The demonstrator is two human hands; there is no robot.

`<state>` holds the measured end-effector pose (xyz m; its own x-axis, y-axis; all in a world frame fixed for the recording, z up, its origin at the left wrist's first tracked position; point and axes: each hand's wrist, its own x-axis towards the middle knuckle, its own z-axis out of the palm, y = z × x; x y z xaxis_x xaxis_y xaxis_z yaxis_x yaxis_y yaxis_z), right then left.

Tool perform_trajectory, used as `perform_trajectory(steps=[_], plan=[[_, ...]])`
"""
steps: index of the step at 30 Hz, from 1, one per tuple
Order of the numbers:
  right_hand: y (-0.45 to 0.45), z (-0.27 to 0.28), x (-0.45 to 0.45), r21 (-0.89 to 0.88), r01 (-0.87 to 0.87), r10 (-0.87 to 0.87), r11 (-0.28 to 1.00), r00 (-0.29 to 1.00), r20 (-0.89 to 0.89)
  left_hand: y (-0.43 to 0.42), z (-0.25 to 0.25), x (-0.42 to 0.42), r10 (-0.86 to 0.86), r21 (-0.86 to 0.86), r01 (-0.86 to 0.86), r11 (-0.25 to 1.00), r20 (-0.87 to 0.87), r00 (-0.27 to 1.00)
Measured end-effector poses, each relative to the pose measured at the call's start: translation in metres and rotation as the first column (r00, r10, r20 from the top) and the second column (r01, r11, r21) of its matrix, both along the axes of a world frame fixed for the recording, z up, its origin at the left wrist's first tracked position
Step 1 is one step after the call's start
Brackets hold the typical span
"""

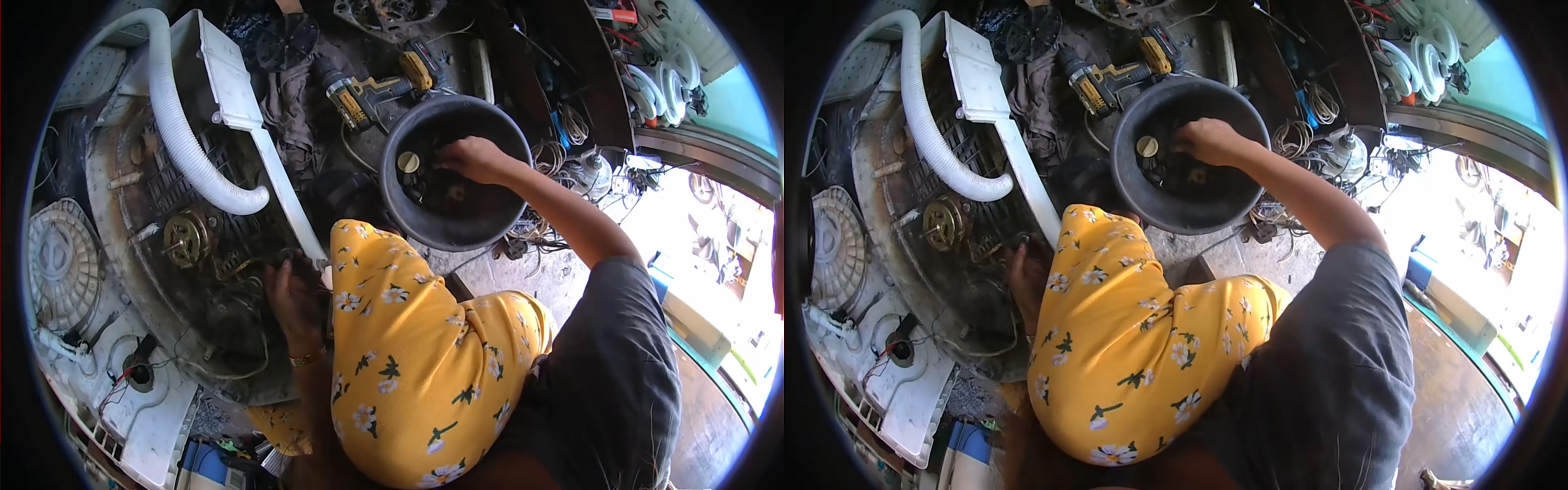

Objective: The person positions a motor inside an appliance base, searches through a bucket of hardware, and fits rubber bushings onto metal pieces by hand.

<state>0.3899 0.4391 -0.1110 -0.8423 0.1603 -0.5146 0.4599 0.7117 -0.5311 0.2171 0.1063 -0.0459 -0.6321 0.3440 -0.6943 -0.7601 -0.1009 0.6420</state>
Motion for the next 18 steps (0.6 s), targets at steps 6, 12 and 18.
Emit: perform_trajectory(steps=[6, 12, 18], plan=[[-0.013, -0.023, -0.011, 0.179, -0.335, 0.332, 0.925, 0.942, 0.047, -0.016, -0.012, -0.007, 0.005, 0.146, -0.027, 0.989, 0.149, 0.989], [0.023, -0.022, -0.008, 0.382, -0.584, 0.384, 0.716, 0.787, 0.484, -0.018, -0.007, -0.006, 0.055, 0.243, -0.087, 0.966, 0.134, 0.990], [0.026, -0.016, -0.004, -0.062, -0.196, 0.205, 0.979, 0.946, 0.252, -0.021, -0.019, -0.007, 0.057, 0.393, -0.122, 0.911, 0.172, 0.983]])
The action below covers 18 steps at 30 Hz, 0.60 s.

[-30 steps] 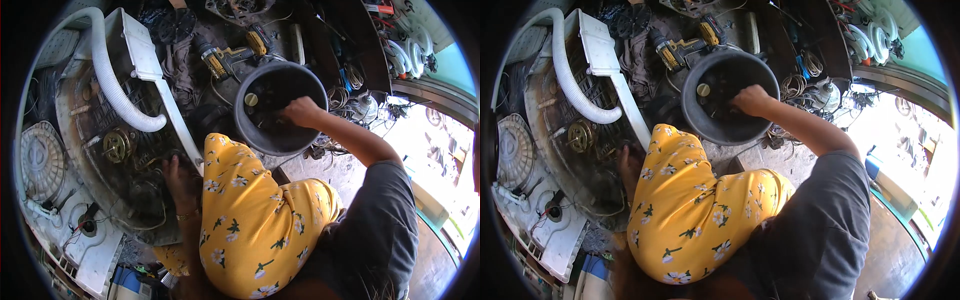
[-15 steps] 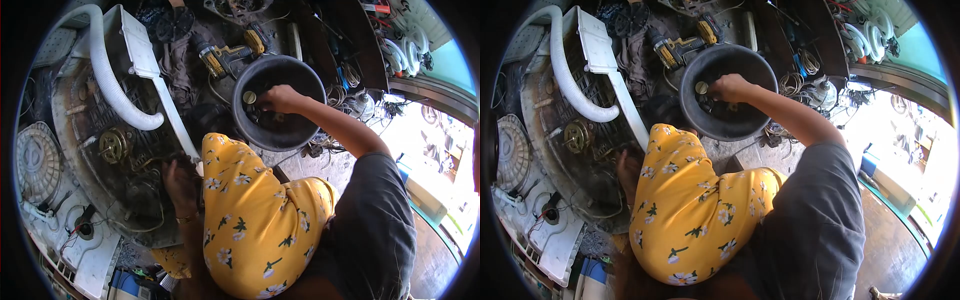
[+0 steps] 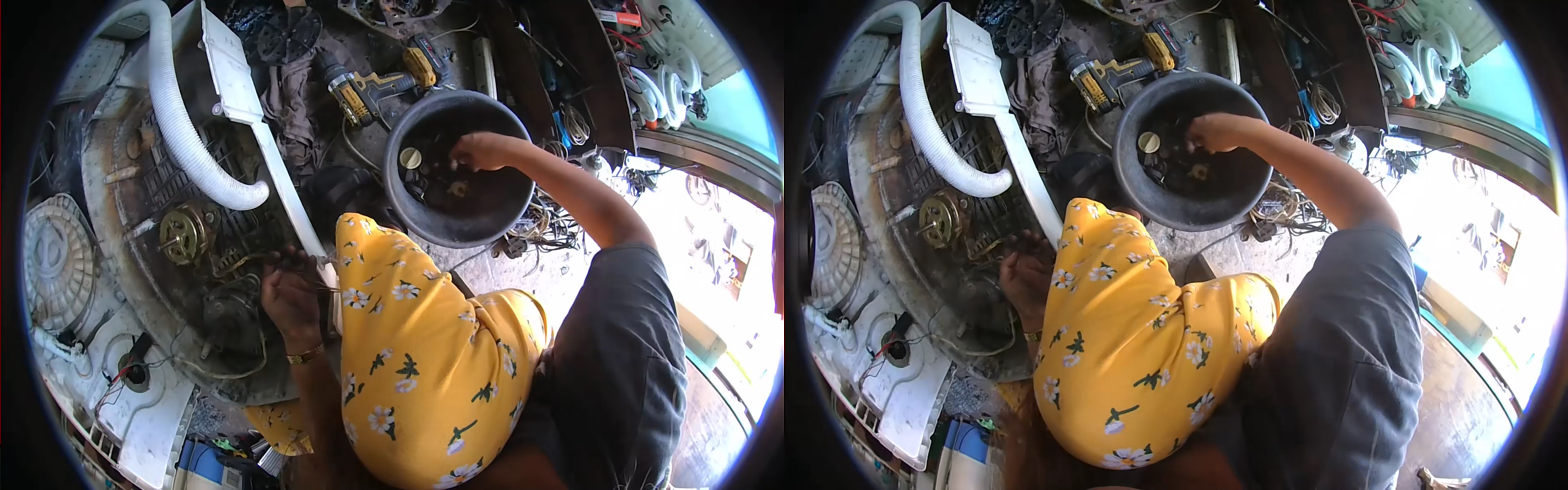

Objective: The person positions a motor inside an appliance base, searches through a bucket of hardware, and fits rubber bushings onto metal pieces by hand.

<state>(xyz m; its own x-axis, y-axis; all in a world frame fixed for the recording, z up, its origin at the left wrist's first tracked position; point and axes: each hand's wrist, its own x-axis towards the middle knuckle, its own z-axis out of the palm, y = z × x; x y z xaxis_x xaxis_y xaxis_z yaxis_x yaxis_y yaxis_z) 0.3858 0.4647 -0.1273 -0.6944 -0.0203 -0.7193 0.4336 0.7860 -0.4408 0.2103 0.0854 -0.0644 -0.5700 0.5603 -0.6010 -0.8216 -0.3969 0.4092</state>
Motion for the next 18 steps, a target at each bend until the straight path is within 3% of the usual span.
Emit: perform_trajectory(steps=[1, 4, 7, 13, 16, 18], plan=[[-0.001, -0.006, -0.001, -0.106, 0.071, -0.076, 0.992, 0.996, -0.041, 0.001, 0.001, 0.001, 0.007, 0.012, -0.008, 1.000, 0.007, 1.000], [-0.027, 0.004, -0.016, 0.062, 0.037, -0.020, 0.997, 0.967, -0.254, 0.006, 0.002, 0.003, 0.012, -0.016, -0.012, 1.000, -0.007, 1.000], [-0.058, 0.012, -0.030, 0.200, -0.178, 0.217, 0.963, 0.958, -0.188, 0.005, -0.002, 0.001, -0.004, 0.043, 0.002, 0.999, 0.037, 0.999], [-0.051, 0.014, -0.029, 0.272, -0.392, 0.427, 0.879, 0.900, -0.082, 0.003, 0.000, 0.002, -0.019, -0.015, 0.019, 1.000, 0.027, 0.999], [-0.022, 0.004, -0.012, 0.410, -0.550, 0.552, 0.728, 0.824, 0.126, 0.001, 0.002, 0.003, -0.014, -0.028, 0.014, 1.000, 0.019, 1.000], [-0.004, 0.013, 0.003, 0.408, -0.498, 0.507, 0.765, 0.857, 0.094, -0.003, 0.000, 0.003, -0.003, -0.048, 0.004, 0.999, 0.027, 1.000]])
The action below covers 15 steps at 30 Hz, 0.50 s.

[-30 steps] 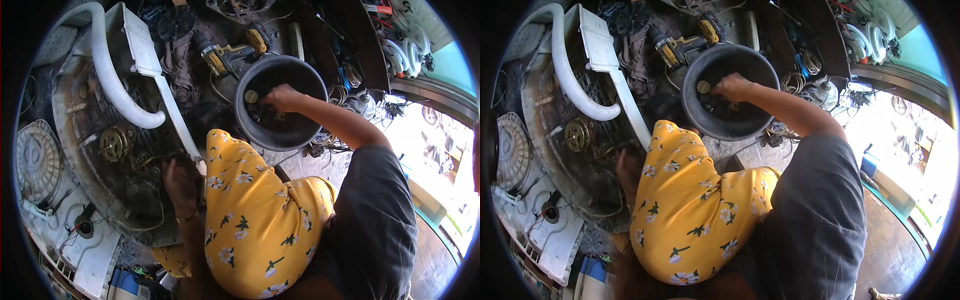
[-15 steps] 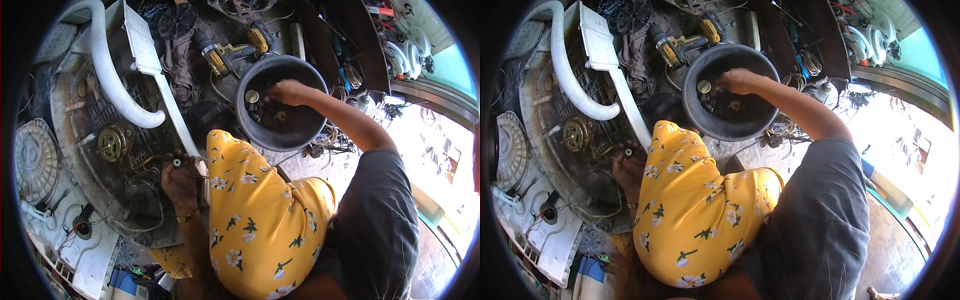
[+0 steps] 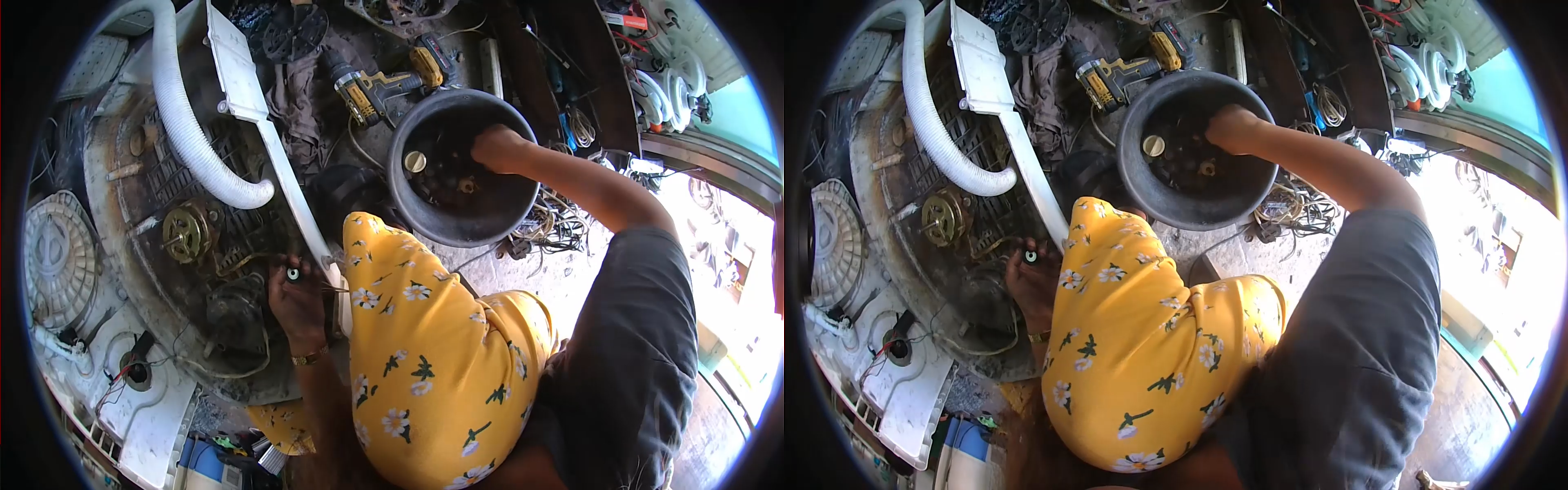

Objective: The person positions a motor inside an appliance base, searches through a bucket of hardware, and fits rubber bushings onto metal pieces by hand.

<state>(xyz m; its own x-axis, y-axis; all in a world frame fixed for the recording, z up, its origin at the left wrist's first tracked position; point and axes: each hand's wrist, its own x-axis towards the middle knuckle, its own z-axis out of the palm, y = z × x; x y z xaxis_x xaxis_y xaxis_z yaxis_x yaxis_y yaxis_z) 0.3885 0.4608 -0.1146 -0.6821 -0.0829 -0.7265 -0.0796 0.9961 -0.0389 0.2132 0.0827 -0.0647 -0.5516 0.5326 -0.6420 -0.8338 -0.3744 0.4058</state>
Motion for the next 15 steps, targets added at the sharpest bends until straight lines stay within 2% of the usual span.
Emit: perform_trajectory(steps=[1, 4, 8, 11, 15], plan=[[0.006, 0.005, 0.002, -0.009, 0.025, -0.025, 1.000, 1.000, -0.011, -0.001, -0.003, 0.000, 0.008, -0.009, -0.008, 1.000, 0.006, 1.000], [-0.017, 0.017, -0.004, -0.157, 0.244, -0.267, 0.957, 0.952, -0.147, 0.003, -0.008, 0.001, 0.000, -0.023, 0.001, 1.000, 0.027, 1.000], [-0.057, -0.014, -0.019, -0.259, 0.135, -0.173, 0.956, 0.977, -0.127, 0.012, -0.010, -0.001, -0.044, -0.028, 0.044, 0.999, 0.015, 0.999], [-0.067, -0.035, -0.019, -0.314, 0.122, -0.170, 0.942, 0.977, -0.130, 0.016, -0.002, -0.001, -0.040, -0.024, 0.040, 0.999, 0.013, 0.999], [-0.043, -0.018, -0.009, -0.253, 0.047, -0.078, 0.966, 0.990, -0.113, 0.009, -0.001, 0.000, -0.014, -0.071, 0.015, 0.997, 0.016, 1.000]])
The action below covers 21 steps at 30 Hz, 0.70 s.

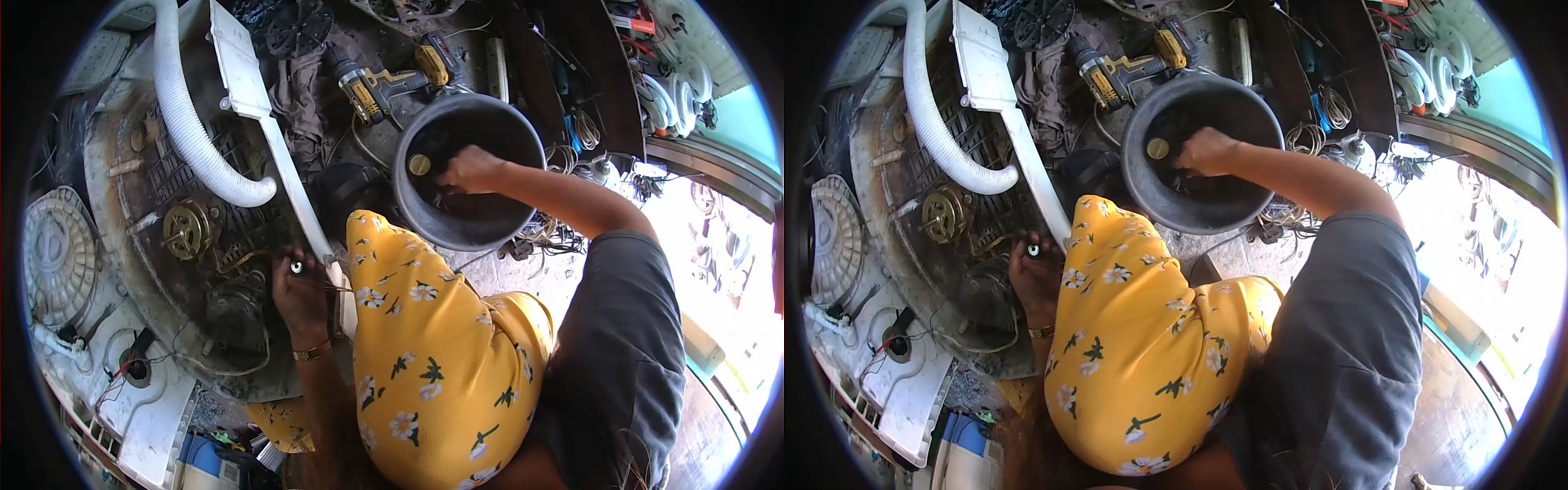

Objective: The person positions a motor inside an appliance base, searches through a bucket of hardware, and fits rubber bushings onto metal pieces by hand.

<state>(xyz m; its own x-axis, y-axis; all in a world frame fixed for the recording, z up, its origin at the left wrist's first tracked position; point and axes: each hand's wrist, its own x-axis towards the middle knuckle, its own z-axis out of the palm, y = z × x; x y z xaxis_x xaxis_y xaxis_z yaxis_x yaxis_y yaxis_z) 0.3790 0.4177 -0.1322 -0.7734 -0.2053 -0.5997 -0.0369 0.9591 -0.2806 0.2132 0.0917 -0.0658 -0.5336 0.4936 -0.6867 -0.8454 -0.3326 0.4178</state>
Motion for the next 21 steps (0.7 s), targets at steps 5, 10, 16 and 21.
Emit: perform_trajectory(steps=[5, 10, 16, 21], plan=[[0.042, 0.007, 0.025, 0.308, -0.060, 0.001, 0.950, 0.983, 0.186, -0.006, -0.002, 0.000, -0.008, -0.041, 0.008, 0.999, -0.010, 1.000], [-0.002, 0.046, -0.024, 0.144, 0.240, -0.239, 0.960, 0.971, -0.022, 0.001, -0.007, -0.001, -0.015, -0.046, 0.015, 0.999, 0.002, 1.000], [-0.020, -0.007, -0.028, 0.154, 0.358, -0.339, 0.921, 0.931, -0.140, 0.005, 0.001, -0.001, -0.009, -0.025, 0.009, 1.000, 0.001, 1.000], [0.032, 0.010, 0.013, 0.321, 0.253, -0.216, 0.913, 0.965, -0.145, -0.003, 0.000, -0.002, -0.012, -0.071, 0.009, 0.997, -0.042, 0.999]])
